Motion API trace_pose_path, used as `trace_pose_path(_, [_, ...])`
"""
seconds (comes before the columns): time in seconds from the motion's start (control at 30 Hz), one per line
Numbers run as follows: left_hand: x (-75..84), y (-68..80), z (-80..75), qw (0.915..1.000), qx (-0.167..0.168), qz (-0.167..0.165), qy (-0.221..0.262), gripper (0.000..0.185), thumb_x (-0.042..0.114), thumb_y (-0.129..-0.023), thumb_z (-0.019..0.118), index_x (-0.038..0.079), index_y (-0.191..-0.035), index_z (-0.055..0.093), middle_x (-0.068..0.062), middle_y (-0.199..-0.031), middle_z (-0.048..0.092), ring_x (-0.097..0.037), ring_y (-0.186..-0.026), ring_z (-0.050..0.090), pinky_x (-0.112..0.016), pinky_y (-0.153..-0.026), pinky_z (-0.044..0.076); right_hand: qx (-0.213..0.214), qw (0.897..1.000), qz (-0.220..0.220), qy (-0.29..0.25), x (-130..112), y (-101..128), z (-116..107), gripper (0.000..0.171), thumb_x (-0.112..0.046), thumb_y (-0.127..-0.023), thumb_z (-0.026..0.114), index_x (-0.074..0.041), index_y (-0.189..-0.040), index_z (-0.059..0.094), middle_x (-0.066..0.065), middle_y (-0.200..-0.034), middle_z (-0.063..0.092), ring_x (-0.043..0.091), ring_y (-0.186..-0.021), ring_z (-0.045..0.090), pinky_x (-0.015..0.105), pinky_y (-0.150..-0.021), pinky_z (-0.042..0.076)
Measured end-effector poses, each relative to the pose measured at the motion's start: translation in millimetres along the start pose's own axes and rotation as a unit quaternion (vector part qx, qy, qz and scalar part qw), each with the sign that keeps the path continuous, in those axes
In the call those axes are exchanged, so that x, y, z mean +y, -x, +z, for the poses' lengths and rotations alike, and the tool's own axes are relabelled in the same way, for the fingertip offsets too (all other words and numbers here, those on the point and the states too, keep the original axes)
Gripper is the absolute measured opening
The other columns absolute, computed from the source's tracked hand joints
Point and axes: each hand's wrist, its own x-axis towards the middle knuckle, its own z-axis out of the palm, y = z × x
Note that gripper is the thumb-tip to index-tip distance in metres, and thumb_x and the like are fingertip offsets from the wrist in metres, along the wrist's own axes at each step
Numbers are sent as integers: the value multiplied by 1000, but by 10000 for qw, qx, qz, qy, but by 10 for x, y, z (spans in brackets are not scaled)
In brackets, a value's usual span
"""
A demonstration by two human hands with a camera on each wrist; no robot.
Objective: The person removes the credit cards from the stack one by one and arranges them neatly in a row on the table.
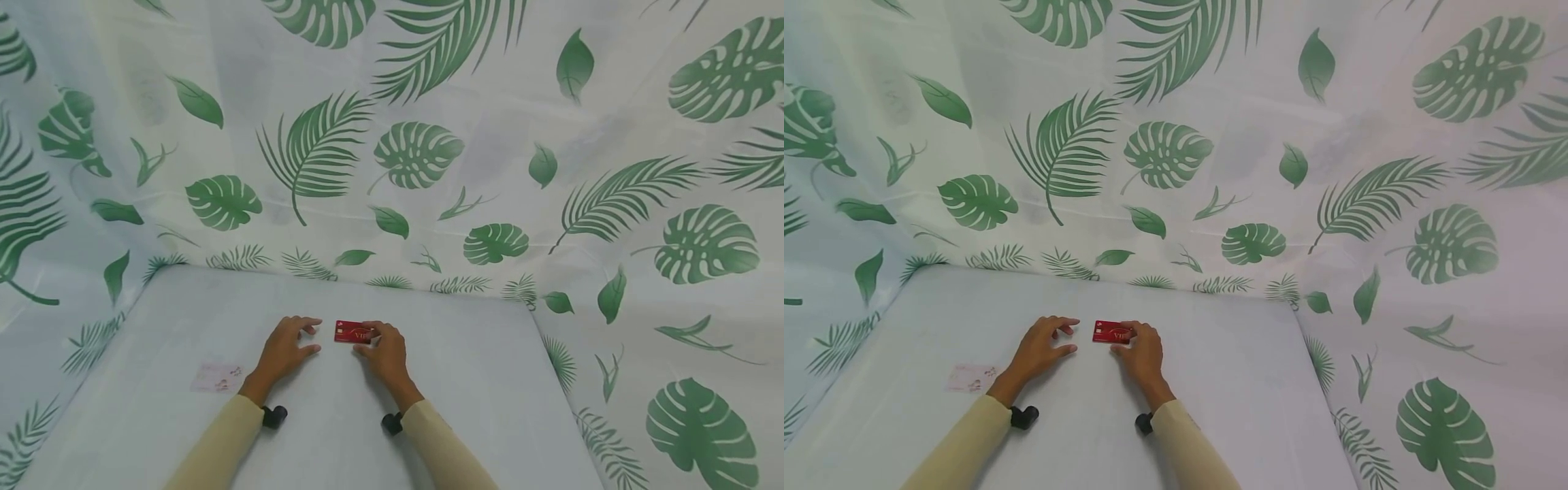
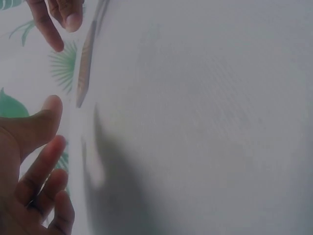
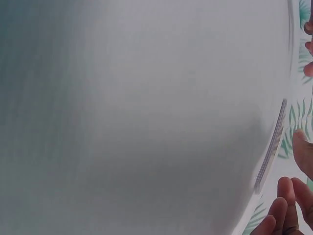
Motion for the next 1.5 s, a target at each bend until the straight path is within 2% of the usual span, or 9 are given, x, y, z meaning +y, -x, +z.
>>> trace_pose_path(0.2, [26,-98,96,10000,-80,1,10,57,17,-83,92,15,-136,70,-3,-107,74,-20,-96,56,-39,-87,49,-114,9995,243,143,114,-97,-36,51,-19,-84,92,-20,-131,74,3,-105,72,17,-92,58,32,-82,50])
trace_pose_path(0.4, [69,-201,201,9996,-245,-136,-98,58,20,-85,91,17,-138,69,-1,-107,74,-20,-98,57,-40,-91,53,-287,9982,480,197,153,-150,-62,53,-19,-84,92,-20,-132,72,1,-103,70,18,-92,57,33,-82,50])
trace_pose_path(0.63, [68,-282,305,9985,-428,-295,-161,59,23,-87,90,17,-140,67,1,-106,71,-19,-101,56,-41,-92,53,-374,9978,448,323,159,-197,-48,52,-16,-83,92,-20,-132,73,1,-100,71,17,-91,57,33,-83,51])
trace_pose_path(0.9, [76,-352,334,9983,-491,-108,-307,60,23,-85,92,15,-139,68,0,-103,69,-20,-101,55,-41,-93,52,-549,9962,578,365,165,-272,-74,52,-16,-84,91,-20,-133,73,2,-101,71,19,-94,58,37,-88,54])
trace_pose_path(1.13, [78,-412,368,9966,-616,-17,-539,58,25,-85,92,15,-137,69,1,-98,63,-19,-98,52,-39,-87,50,-750,9935,779,343,166,-323,-83,53,-15,-84,91,-19,-133,72,1,-100,68,20,-95,58,38,-88,52])
trace_pose_path(1.23, [84,-433,380,9958,-695,-40,-592,56,24,-86,91,16,-136,70,1,-98,62,-19,-98,51,-37,-87,48,-758,9936,754,351,152,-325,-90,51,-14,-84,91,-18,-132,73,2,-98,67,20,-94,57,38,-87,51])
trace_pose_path(1.5, [134,-430,354,9961,-652,55,-593,52,21,-87,89,13,-134,69,0,-97,63,-19,-97,52,-38,-86,49,-659,9958,558,313,125,-292,-107,50,-14,-85,91,-16,-132,73,3,-99,70,20,-92,57,40,-88,50])
